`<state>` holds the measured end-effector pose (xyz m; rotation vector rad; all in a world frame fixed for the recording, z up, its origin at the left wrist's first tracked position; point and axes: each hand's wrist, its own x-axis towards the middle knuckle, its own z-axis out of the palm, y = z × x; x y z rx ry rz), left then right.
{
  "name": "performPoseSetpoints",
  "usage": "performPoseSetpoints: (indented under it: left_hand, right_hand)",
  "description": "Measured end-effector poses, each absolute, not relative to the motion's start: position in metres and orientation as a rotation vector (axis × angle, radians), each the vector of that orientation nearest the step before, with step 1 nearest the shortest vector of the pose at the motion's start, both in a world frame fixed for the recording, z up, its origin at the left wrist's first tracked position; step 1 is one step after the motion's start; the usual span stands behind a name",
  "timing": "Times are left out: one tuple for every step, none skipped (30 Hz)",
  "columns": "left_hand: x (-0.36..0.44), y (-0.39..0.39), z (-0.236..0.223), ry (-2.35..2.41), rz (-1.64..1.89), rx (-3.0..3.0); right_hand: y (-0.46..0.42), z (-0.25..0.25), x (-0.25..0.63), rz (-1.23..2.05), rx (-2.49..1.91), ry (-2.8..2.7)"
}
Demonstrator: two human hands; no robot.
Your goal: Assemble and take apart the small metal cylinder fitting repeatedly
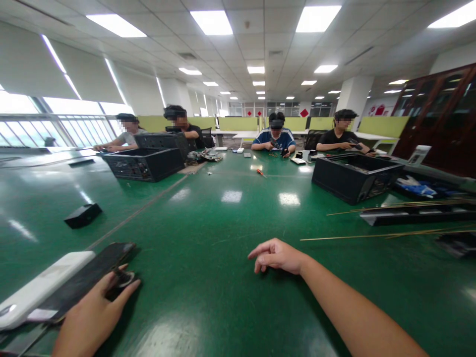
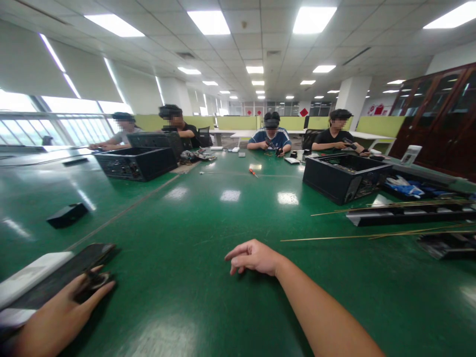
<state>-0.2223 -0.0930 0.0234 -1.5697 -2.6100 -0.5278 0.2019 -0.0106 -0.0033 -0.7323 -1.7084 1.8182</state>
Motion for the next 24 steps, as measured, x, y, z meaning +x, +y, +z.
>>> performPoseSetpoints:
  left_hand:
    - [-0.221, -0.093, 0.025, -2.611, -0.524, -1.562]
    - [-0.219, -0.093, 0.026, -2.609, -0.52, -1.561]
    - [-0.217, -0.094, 0.027, -2.605, -0.518, -1.565]
    - [-0.216, -0.094, 0.028, -2.6, -0.514, -1.568]
    - [-0.214, -0.095, 0.029, -2.597, -0.513, -1.571]
    - [-0.212, -0.095, 0.03, -2.603, -0.512, -1.575]
    - [-0.211, -0.096, 0.031, -2.614, -0.512, -1.572]
    - [-0.21, -0.096, 0.032, -2.629, -0.51, -1.568]
    - [-0.209, -0.096, 0.032, -2.637, -0.504, -1.568]
    - [-0.208, -0.096, 0.032, -2.633, -0.493, -1.576]
    - [-0.208, -0.096, 0.032, -2.621, -0.481, -1.588]
    - [-0.208, -0.096, 0.031, -2.602, -0.471, -1.597]
    - [-0.208, -0.096, 0.03, -2.578, -0.469, -1.608]
    - [-0.208, -0.096, 0.029, -2.558, -0.471, -1.616]
    - [-0.209, -0.095, 0.028, -2.543, -0.477, -1.621]
    - [-0.21, -0.095, 0.027, -2.532, -0.483, -1.624]
    - [-0.211, -0.096, 0.026, -2.52, -0.492, -1.635]
    - [-0.211, -0.096, 0.026, -2.508, -0.503, -1.646]
    - [-0.212, -0.096, 0.026, -2.499, -0.513, -1.661]
    - [-0.212, -0.096, 0.026, -2.498, -0.52, -1.673]
    - [-0.212, -0.096, 0.026, -2.501, -0.524, -1.681]
    - [-0.212, -0.096, 0.026, -2.505, -0.52, -1.687]
    - [-0.212, -0.096, 0.026, -2.508, -0.509, -1.689]
    - [-0.212, -0.095, 0.025, -2.504, -0.494, -1.688]
  right_hand:
    - [-0.011, -0.003, 0.202, 1.816, -0.735, -1.717]
    - [-0.011, -0.003, 0.201, 1.815, -0.735, -1.726]
    - [-0.011, -0.003, 0.201, 1.814, -0.733, -1.733]
    - [-0.01, -0.004, 0.201, 1.814, -0.733, -1.738]
    - [-0.01, -0.004, 0.2, 1.813, -0.733, -1.74]
    - [-0.01, -0.005, 0.2, 1.812, -0.734, -1.739]
    - [-0.01, -0.006, 0.199, 1.811, -0.735, -1.737]
    - [-0.009, -0.007, 0.199, 1.807, -0.734, -1.737]
    - [-0.01, -0.007, 0.199, 1.802, -0.732, -1.74]
    - [-0.01, -0.008, 0.198, 1.793, -0.731, -1.747]
    - [-0.01, -0.008, 0.198, 1.781, -0.73, -1.756]
    - [-0.01, -0.008, 0.197, 1.769, -0.73, -1.764]
    - [-0.01, -0.009, 0.197, 1.757, -0.727, -1.768]
    - [-0.01, -0.009, 0.196, 1.748, -0.724, -1.769]
    - [-0.01, -0.01, 0.195, 1.744, -0.719, -1.768]
    - [-0.009, -0.011, 0.194, 1.741, -0.713, -1.767]
    - [-0.009, -0.012, 0.193, 1.737, -0.708, -1.766]
    - [-0.008, -0.013, 0.192, 1.731, -0.708, -1.767]
    - [-0.008, -0.014, 0.191, 1.721, -0.71, -1.772]
    - [-0.007, -0.015, 0.19, 1.709, -0.713, -1.778]
    - [-0.007, -0.016, 0.189, 1.697, -0.715, -1.785]
    - [-0.007, -0.016, 0.189, 1.685, -0.715, -1.794]
    - [-0.006, -0.017, 0.187, 1.673, -0.714, -1.804]
    - [-0.006, -0.018, 0.186, 1.658, -0.714, -1.813]
